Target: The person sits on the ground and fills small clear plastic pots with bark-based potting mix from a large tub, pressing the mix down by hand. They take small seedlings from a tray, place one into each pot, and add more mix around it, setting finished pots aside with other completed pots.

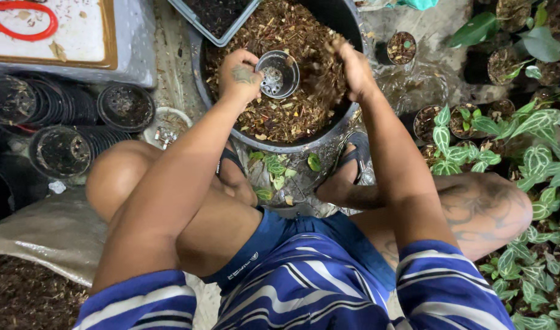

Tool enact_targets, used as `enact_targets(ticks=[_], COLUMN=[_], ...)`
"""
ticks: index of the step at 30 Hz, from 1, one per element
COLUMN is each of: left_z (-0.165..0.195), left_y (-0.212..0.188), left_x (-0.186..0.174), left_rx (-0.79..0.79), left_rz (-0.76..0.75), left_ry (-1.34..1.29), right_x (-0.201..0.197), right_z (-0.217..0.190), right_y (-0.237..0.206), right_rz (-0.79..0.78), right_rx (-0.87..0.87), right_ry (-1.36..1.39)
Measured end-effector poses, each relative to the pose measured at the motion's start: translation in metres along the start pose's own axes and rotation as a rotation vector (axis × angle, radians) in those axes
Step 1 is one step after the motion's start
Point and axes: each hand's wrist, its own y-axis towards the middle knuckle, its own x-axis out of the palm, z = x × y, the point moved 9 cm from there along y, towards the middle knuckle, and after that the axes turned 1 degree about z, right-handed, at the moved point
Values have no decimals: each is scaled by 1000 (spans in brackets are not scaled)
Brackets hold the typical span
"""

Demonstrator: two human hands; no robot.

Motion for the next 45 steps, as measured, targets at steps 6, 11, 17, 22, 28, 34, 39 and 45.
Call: enact_targets(ticks=[6,11,17,22,28,34,39,45], left_z=[-9,3,14,3,-13,-9,-7,-11], left_y=[1,0,-4,1,3,3,1,1], left_x=[12,10,6,13,19,19,17,11], left_rx=[-82,-65,-28,10,-2,-67,-38,-56], left_rz=[-5,30,29,-35,-15,-25,-40,-13], left_ry=[75,48,65,-20,-97,-48,-57,-92], right_x=[24,5,73,79,27,57,90,72], right_z=[-6,-37,-48,-8,-27,-86,-102,-72], right_y=[2,-16,-64,-72,-41,-65,-78,-60], right_rz=[-195,-40,-369,-283,-219,-325,-410,-154], right_rx=[201,-14,-742,-749,-141,-144,-273,-286], right_ry=[413,-323,-952,-1134,-207,94,-184,-356])
